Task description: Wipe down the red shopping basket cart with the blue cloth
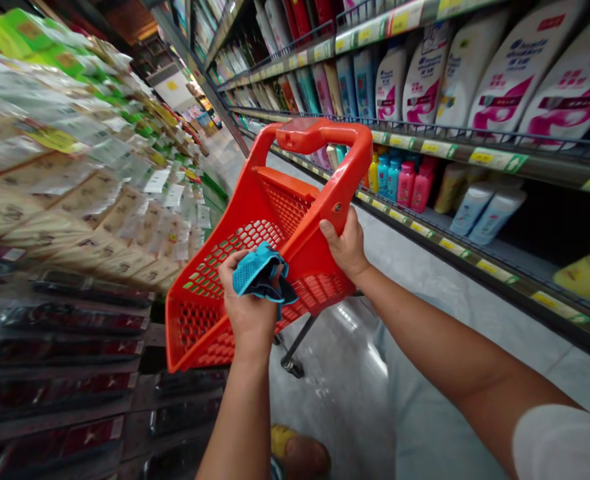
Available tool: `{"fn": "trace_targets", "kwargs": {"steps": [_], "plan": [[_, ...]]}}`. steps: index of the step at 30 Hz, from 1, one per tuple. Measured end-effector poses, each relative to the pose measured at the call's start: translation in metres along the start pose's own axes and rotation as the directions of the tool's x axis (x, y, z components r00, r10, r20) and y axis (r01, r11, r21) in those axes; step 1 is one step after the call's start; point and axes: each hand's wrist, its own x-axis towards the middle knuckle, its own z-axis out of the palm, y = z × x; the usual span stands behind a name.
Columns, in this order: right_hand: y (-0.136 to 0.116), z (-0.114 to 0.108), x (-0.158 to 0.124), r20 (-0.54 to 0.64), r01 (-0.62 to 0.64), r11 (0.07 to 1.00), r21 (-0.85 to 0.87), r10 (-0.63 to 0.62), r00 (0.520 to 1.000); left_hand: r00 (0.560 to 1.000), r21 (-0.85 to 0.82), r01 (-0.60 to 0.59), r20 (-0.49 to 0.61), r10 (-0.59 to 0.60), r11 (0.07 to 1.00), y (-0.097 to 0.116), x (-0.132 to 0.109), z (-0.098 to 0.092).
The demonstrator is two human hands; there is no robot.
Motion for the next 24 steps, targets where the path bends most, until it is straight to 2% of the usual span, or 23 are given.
{"fn": "trace_targets", "kwargs": {"steps": [3,5,7,9,12,14,16,18,20,22,24], "plan": [[-0.003,0.003,-0.003,0.042,0.001,0.998,0.056,-0.004,0.999,0.981,0.03,-0.108,-0.157,0.112,0.994,0.003,-0.011,0.009],[-0.006,0.008,-0.007,0.05,-0.018,0.996,0.085,0.014,0.999,0.949,0.065,-0.23,-0.207,0.238,0.971,0.005,-0.021,0.017],[-0.01,0.014,-0.013,0.06,-0.033,0.995,0.098,0.028,0.998,0.912,0.109,-0.362,-0.166,0.376,0.926,0.001,-0.03,0.026],[-0.013,0.021,-0.017,0.071,-0.027,0.995,0.097,0.02,0.997,0.875,0.134,-0.468,-0.07,0.48,0.873,-0.009,-0.039,0.031],[-0.016,0.031,-0.023,0.083,0.003,0.996,0.086,-0.01,0.997,0.872,0.069,-0.484,0.119,0.475,0.872,-0.03,-0.05,0.029],[-0.016,0.036,-0.025,0.098,0.026,0.997,0.077,-0.033,0.995,0.92,-0.016,-0.344,0.195,0.34,0.939,-0.041,-0.058,0.023],[-0.017,0.04,-0.028,0.131,0.045,0.997,0.066,-0.053,0.99,0.975,-0.094,-0.111,0.183,0.126,0.989,-0.047,-0.066,0.016],[-0.017,0.044,-0.031,0.16,0.056,0.996,0.063,-0.066,0.985,0.981,-0.168,0.138,0.158,-0.111,0.976,-0.048,-0.075,0.008],[-0.018,0.046,-0.034,0.176,0.055,0.995,0.077,-0.068,0.982,0.924,-0.239,0.373,0.187,-0.335,0.896,-0.047,-0.081,0.001],[-0.019,0.048,-0.038,0.185,0.039,0.995,0.096,-0.056,0.981,0.816,-0.32,0.577,0.251,-0.52,0.751,-0.044,-0.084,-0.006],[-0.021,0.049,-0.04,0.205,0.011,0.994,0.108,-0.033,0.978,0.722,-0.427,0.689,0.34,-0.602,0.585,-0.043,-0.084,-0.011]]}}
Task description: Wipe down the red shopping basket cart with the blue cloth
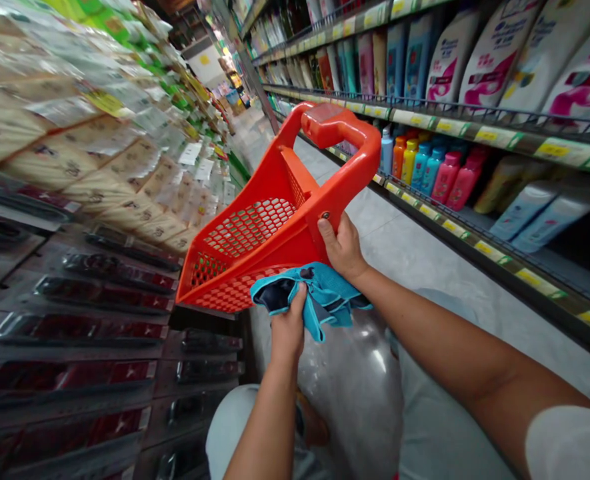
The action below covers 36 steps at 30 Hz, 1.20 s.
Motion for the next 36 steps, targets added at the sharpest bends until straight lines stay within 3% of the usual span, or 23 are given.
{"fn": "trace_targets", "kwargs": {"steps": [2,4,7,8,10,12,13,14,16,19,20,21,23,25,27,29,31,34,36], "plan": [[-0.004,-0.002,-0.003,0.009,-0.029,1.0,0.0,0.029,1.0,0.994,-0.134,0.084,0.073,-0.075,0.987,0.003,0.0,-0.006],[-0.012,-0.007,-0.006,-0.059,-0.033,0.999,-0.025,0.031,0.998,0.983,-0.182,0.143,0.138,-0.119,0.973,0.003,0.003,-0.014],[-0.03,-0.022,-0.018,-0.231,0.088,0.994,-0.071,-0.102,0.968,0.97,-0.18,0.206,0.165,-0.177,0.962,-0.004,0.008,-0.03],[-0.037,-0.026,-0.025,-0.236,0.149,0.986,-0.073,-0.162,0.958,0.966,-0.19,0.227,0.171,-0.195,0.955,-0.008,0.01,-0.035],[-0.046,-0.031,-0.04,-0.081,0.226,0.973,-0.051,-0.23,0.97,0.95,-0.22,0.28,0.206,-0.236,0.935,-0.014,0.01,-0.042],[-0.048,-0.03,-0.056,0.238,0.161,0.987,-0.029,-0.15,0.96,0.922,-0.24,0.343,0.272,-0.276,0.908,-0.017,0.008,-0.047],[-0.046,-0.028,-0.063,0.404,0.076,0.996,-0.04,-0.053,0.913,0.905,-0.245,0.373,0.311,-0.292,0.895,-0.017,0.008,-0.048],[-0.043,-0.025,-0.068,0.549,-0.031,0.998,-0.057,0.057,0.834,0.886,-0.25,0.402,0.349,-0.305,0.881,-0.016,0.007,-0.05],[-0.033,-0.021,-0.073,0.745,-0.26,0.96,-0.103,0.248,0.62,0.854,-0.268,0.451,0.408,-0.323,0.852,-0.013,0.009,-0.056],[-0.02,-0.021,-0.065,0.866,-0.479,0.843,-0.243,0.412,0.285,0.841,-0.301,0.494,0.403,-0.361,0.816,-0.013,0.018,-0.069],[-0.018,-0.022,-0.06,0.867,-0.509,0.807,-0.299,0.452,0.208,0.85,-0.299,0.495,0.361,-0.383,0.816,-0.015,0.022,-0.075],[-0.017,-0.023,-0.057,0.856,-0.515,0.786,-0.342,0.486,0.173,0.869,-0.287,0.479,0.291,-0.401,0.829,-0.018,0.025,-0.08],[-0.016,-0.024,-0.054,0.836,-0.497,0.784,-0.372,0.516,0.188,0.929,-0.205,0.37,0.098,-0.357,0.906,-0.023,0.028,-0.088],[-0.018,-0.022,-0.057,0.83,-0.506,0.779,-0.37,0.522,0.197,0.988,-0.029,0.156,-0.001,-0.156,0.987,-0.026,0.025,-0.091],[-0.021,-0.018,-0.065,0.841,-0.59,0.715,-0.375,0.531,0.109,0.986,0.141,-0.101,0.145,0.08,0.985,-0.025,0.015,-0.089],[-0.024,-0.014,-0.071,0.857,-0.7,0.612,-0.368,0.515,0.0,0.919,0.209,-0.262,0.352,0.178,0.942,-0.022,0.004,-0.085],[-0.026,-0.014,-0.071,0.883,-0.775,0.528,-0.347,0.462,-0.08,0.876,0.218,-0.29,0.452,0.168,0.932,-0.02,-0.004,-0.081],[-0.028,-0.018,-0.065,0.915,-0.824,0.446,-0.349,0.352,-0.197,0.874,0.194,-0.263,0.462,0.149,0.945,-0.017,-0.007,-0.081],[-0.03,-0.022,-0.06,0.915,-0.819,0.435,-0.374,0.317,-0.25,0.868,0.167,-0.295,0.457,0.191,0.941,-0.015,-0.007,-0.083]]}}
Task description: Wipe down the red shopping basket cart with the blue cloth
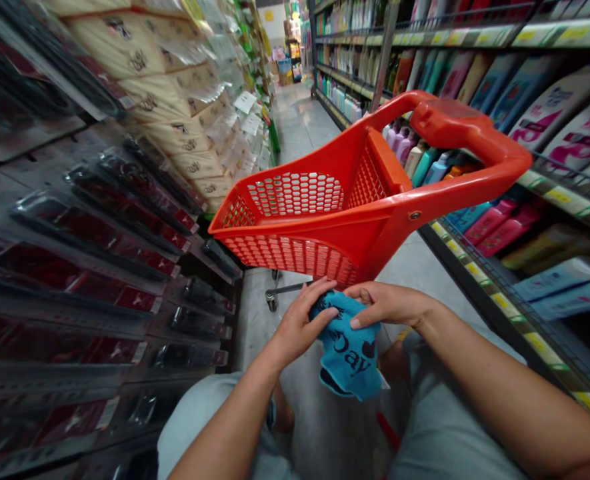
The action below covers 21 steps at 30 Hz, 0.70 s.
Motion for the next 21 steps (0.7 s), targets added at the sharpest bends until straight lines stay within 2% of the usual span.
{"fn": "trace_targets", "kwargs": {"steps": [3,5,8,10,13,16,18,21], "plan": [[-0.002,0.0,-0.003,-0.017,-0.006,1.0,0.018,0.006,1.0,1.0,-0.093,0.012,0.028,-0.009,0.996,0.003,-0.002,0.002],[-0.003,0.0,-0.002,-0.118,0.047,0.997,0.056,-0.04,0.992,0.995,-0.231,0.102,0.042,-0.094,0.968,0.004,-0.004,0.009],[-0.004,-0.003,0.003,-0.357,0.166,0.98,0.106,-0.118,0.926,0.974,-0.447,0.222,0.054,-0.221,0.866,0.004,-0.007,0.022],[-0.003,-0.005,0.006,-0.46,0.224,0.964,0.14,-0.137,0.877,0.966,-0.539,0.255,0.108,-0.235,0.803,0.004,-0.009,0.03],[0.0,-0.005,0.01,-0.485,0.297,0.938,0.181,-0.178,0.857,0.967,-0.603,0.254,0.147,-0.207,0.756,0.002,-0.011,0.04],[0.005,0.003,0.017,-0.491,0.414,0.899,0.145,-0.298,0.819,0.963,-0.658,0.246,0.085,-0.254,0.712,-0.001,-0.01,0.051],[0.009,0.01,0.022,-0.504,0.484,0.873,0.058,-0.393,0.769,0.951,-0.685,0.234,0.014,-0.309,0.69,-0.001,-0.007,0.057],[0.012,0.02,0.027,-0.499,0.524,0.836,-0.165,-0.529,0.686,0.917,-0.744,0.215,-0.069,-0.393,0.633,0.004,-0.001,0.063]]}}
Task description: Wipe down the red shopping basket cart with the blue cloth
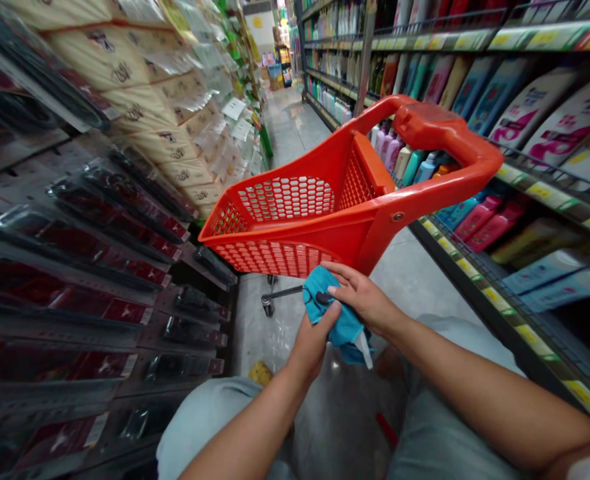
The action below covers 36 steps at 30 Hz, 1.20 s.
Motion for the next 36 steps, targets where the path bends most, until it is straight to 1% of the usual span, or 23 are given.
{"fn": "trace_targets", "kwargs": {"steps": [3,5,7,8,9,10,11,12,13,14,15,16,17,19,20,22,24,25,27,29,31,33,36], "plan": [[0.0,0.008,-0.005,-0.054,0.184,0.957,-0.225,-0.201,0.978,0.998,-0.092,0.033,-0.043,-0.037,0.995,0.005,0.0,0.006],[0.0,0.011,-0.008,-0.042,0.283,0.874,-0.394,-0.325,0.945,0.996,-0.118,0.06,-0.06,-0.067,0.991,0.007,-0.001,0.008],[-0.002,0.014,-0.012,0.036,0.387,0.745,-0.544,-0.439,0.898,0.993,-0.123,0.064,-0.095,-0.076,0.99,0.009,0.001,0.009],[-0.005,0.014,-0.014,0.086,0.449,0.662,-0.6,-0.505,0.859,0.991,-0.115,0.044,-0.118,-0.058,0.992,0.01,0.003,0.008],[-0.01,0.013,-0.015,0.129,0.514,0.567,-0.644,-0.582,0.803,0.99,-0.096,0.013,-0.14,-0.026,0.995,0.012,0.005,0.008],[-0.017,0.011,-0.015,0.147,0.565,0.464,-0.683,-0.67,0.728,0.987,-0.066,-0.026,-0.162,0.015,0.997,0.015,0.008,0.008],[-0.028,0.007,-0.015,0.133,0.585,0.36,-0.727,-0.761,0.635,0.981,-0.024,-0.07,-0.181,0.064,0.997,0.018,0.011,0.007],[-0.041,0.001,-0.015,0.087,0.567,0.273,-0.777,-0.847,0.525,0.972,0.035,-0.119,-0.202,0.124,0.992,0.023,0.014,0.006],[-0.057,-0.006,-0.012,0.014,0.522,0.215,-0.826,-0.916,0.4,0.956,0.112,-0.171,-0.22,0.192,0.979,0.027,0.017,0.004],[-0.074,-0.016,-0.009,-0.073,0.46,0.196,-0.866,-0.96,0.271,0.935,0.206,-0.224,-0.232,0.27,0.953,0.032,0.02,0.003],[-0.092,-0.028,-0.003,-0.164,0.413,0.214,-0.885,-0.975,0.152,0.905,0.311,-0.279,-0.232,0.357,0.908,0.036,0.022,0.001],[-0.109,-0.041,0.004,-0.224,0.409,0.229,-0.883,-0.973,0.061,0.867,0.42,-0.333,-0.214,0.449,0.844,0.04,0.023,-0.001],[-0.123,-0.055,0.012,-0.256,0.429,0.237,-0.872,-0.967,0.013,0.825,0.523,-0.38,-0.182,0.535,0.763,0.042,0.024,-0.003],[-0.141,-0.08,0.033,-0.332,0.527,0.273,-0.805,-0.943,-0.018,0.73,0.68,-0.445,-0.101,0.676,0.583,0.043,0.024,-0.008],[-0.144,-0.09,0.043,-0.367,0.577,0.298,-0.761,-0.93,-0.004,0.684,0.733,-0.464,-0.062,0.727,0.498,0.043,0.024,-0.01],[-0.141,-0.104,0.06,-0.41,0.613,0.367,-0.7,-0.909,0.075,0.608,0.801,-0.483,0.017,0.794,0.353,0.042,0.024,-0.012],[-0.133,-0.108,0.07,-0.422,0.588,0.42,-0.692,-0.895,0.143,0.543,0.837,-0.511,0.138,0.828,0.196,0.047,0.027,-0.012],[-0.129,-0.107,0.073,-0.422,0.568,0.433,-0.7,-0.892,0.16,0.502,0.841,-0.531,0.216,0.837,0.102,0.051,0.029,-0.011],[-0.126,-0.103,0.074,-0.42,0.545,0.437,-0.715,-0.892,0.164,0.406,0.825,-0.556,0.377,0.832,-0.102,0.063,0.038,-0.004],[-0.126,-0.1,0.074,-0.418,0.545,0.424,-0.723,-0.897,0.144,0.338,0.797,-0.54,0.501,0.797,-0.272,0.073,0.053,0.004],[-0.128,-0.097,0.074,-0.418,0.553,0.406,-0.727,-0.902,0.112,0.322,0.778,-0.492,0.579,0.749,-0.39,0.073,0.07,0.011],[-0.13,-0.097,0.074,-0.412,0.565,0.387,-0.729,-0.907,0.088,0.33,0.76,-0.442,0.632,0.701,-0.478,0.062,0.087,0.012],[-0.13,-0.098,0.075,-0.396,0.573,0.372,-0.73,-0.914,0.089,0.351,0.707,-0.417,0.705,0.616,-0.571,0.041,0.103,0.004]]}}
